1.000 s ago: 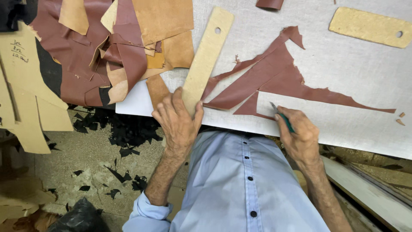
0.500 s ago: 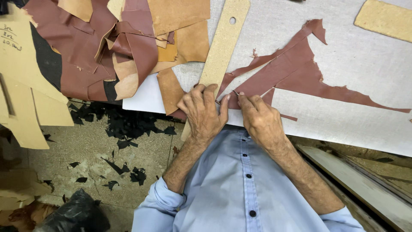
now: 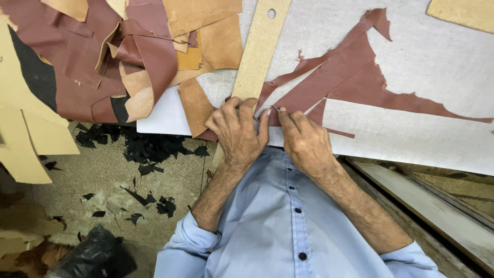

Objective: The person uses a utility knife and a cardboard template to cut rectangular pieces from a large sheet of brown leather. They repeatedly position the template, trace the outline, and cut along the edges, then remove the cut pieces and reposition the template for the next cut.

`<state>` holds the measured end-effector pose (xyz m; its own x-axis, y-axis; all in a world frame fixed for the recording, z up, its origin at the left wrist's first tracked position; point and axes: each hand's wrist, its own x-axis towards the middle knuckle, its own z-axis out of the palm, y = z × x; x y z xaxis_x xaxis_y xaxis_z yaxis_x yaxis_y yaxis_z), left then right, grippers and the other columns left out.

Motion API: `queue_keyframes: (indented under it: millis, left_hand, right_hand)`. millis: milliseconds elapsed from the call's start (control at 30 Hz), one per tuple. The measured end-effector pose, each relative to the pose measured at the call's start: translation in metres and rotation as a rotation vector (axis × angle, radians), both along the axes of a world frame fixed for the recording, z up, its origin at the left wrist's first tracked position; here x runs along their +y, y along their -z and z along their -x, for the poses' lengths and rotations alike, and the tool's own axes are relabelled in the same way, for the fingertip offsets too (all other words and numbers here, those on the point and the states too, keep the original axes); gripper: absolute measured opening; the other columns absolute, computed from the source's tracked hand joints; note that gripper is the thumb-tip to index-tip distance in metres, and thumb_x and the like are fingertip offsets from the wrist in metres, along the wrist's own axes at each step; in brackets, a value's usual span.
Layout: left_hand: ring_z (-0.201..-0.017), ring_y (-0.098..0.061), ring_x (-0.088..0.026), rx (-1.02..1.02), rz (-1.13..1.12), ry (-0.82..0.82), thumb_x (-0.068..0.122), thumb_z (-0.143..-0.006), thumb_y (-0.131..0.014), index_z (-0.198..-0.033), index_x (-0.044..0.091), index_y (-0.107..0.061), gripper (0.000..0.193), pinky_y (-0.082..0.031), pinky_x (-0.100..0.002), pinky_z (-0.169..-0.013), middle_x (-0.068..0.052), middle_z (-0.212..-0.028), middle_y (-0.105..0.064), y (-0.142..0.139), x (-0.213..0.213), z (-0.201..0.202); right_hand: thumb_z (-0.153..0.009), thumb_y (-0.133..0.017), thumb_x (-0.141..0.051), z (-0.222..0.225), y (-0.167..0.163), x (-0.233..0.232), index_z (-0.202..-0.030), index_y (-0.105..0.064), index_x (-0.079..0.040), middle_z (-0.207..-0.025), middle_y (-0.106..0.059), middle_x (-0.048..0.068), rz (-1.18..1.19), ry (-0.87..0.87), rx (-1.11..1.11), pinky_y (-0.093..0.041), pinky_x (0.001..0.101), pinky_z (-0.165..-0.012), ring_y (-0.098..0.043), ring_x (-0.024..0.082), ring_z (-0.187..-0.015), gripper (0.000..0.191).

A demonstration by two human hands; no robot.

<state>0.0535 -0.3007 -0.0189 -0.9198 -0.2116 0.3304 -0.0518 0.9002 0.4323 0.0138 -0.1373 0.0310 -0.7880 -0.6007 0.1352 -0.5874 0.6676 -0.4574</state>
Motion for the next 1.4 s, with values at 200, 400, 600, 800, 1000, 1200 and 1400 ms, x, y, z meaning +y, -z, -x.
queue_keyframes:
  millis: [200,400,600,800,1000,1200,1400]
  left_hand:
    - [-0.11,-0.045,-0.03,-0.017,-0.011,0.016,0.039,-0.099,-0.073,-0.122,0.011,-0.067,0.037,-0.031,-0.05,-0.095,-0.012,-0.12,-0.052,-0.005,-0.001,0.002]
    - [-0.111,-0.046,-0.027,0.065,0.068,0.101,0.036,-0.099,-0.074,-0.12,0.012,-0.067,0.033,-0.031,-0.049,-0.097,-0.01,-0.118,-0.056,-0.014,0.005,0.008]
    - [-0.1,-0.05,-0.028,-0.085,-0.007,0.229,0.037,-0.089,-0.082,-0.111,0.002,-0.066,0.044,-0.031,-0.051,-0.091,-0.012,-0.105,-0.055,-0.02,0.045,0.039]
    - [-0.088,-0.058,-0.019,-0.21,-0.361,0.456,0.015,-0.094,-0.077,-0.095,0.007,-0.063,0.015,-0.038,-0.041,-0.085,-0.004,-0.09,-0.063,-0.058,0.03,0.055]
    - [-0.1,-0.066,-0.006,-0.535,-1.638,0.574,-0.005,-0.097,-0.065,-0.116,0.004,-0.056,0.023,-0.056,-0.021,-0.086,-0.004,-0.107,-0.066,-0.126,-0.03,0.0]
    - [-0.114,-0.068,-0.011,-0.284,-1.381,0.432,-0.004,-0.101,-0.062,-0.14,-0.002,-0.053,0.041,-0.058,-0.026,-0.099,-0.01,-0.124,-0.068,-0.139,-0.102,0.053]
    - [-0.123,-0.065,-0.025,0.06,-0.764,0.248,0.003,-0.101,-0.066,-0.148,-0.004,-0.046,0.051,-0.062,-0.031,-0.095,-0.021,-0.142,-0.058,-0.145,-0.18,0.09]
  right_hand:
    - [-0.078,-0.066,0.009,-0.021,-0.013,0.032,-0.123,-0.065,0.012,-0.096,-0.062,0.016,-0.087,0.005,0.034,-0.058,0.038,-0.063,-0.068,0.029,-0.078,0.046]
    - [-0.097,-0.071,0.0,-0.053,-0.015,0.079,-0.121,-0.068,0.001,-0.101,-0.072,0.011,0.327,0.287,-0.073,-0.061,0.0289,-0.071,-0.071,0.018,-0.087,0.024]
    - [-0.09,-0.08,-0.01,-0.046,0.017,0.088,-0.123,-0.063,0.004,-0.092,-0.07,0.006,0.452,0.73,-0.386,-0.052,0.0223,-0.06,-0.064,0.009,-0.078,0.04]
    - [-0.091,-0.081,-0.011,-0.047,0.031,0.092,-0.123,-0.061,0.003,-0.078,-0.065,0.004,0.379,0.792,-0.355,-0.05,0.0226,-0.061,-0.059,0.008,-0.07,0.04]
    - [-0.096,-0.077,-0.009,-0.048,0.036,0.088,-0.124,-0.063,0.003,-0.083,-0.068,0.003,0.528,0.794,-0.304,-0.048,0.0203,-0.068,-0.057,0.006,-0.077,0.033]
    - [-0.099,-0.077,-0.008,-0.043,0.035,0.084,-0.119,-0.069,0.002,-0.083,-0.069,0.004,0.342,0.787,-0.226,-0.049,0.0238,-0.07,-0.058,0.009,-0.076,0.024]
    - [-0.101,-0.076,-0.009,-0.04,0.037,0.081,-0.123,-0.068,0.002,-0.081,-0.067,0.003,0.422,0.828,-0.294,-0.046,0.0225,-0.07,-0.055,0.007,-0.075,0.026]
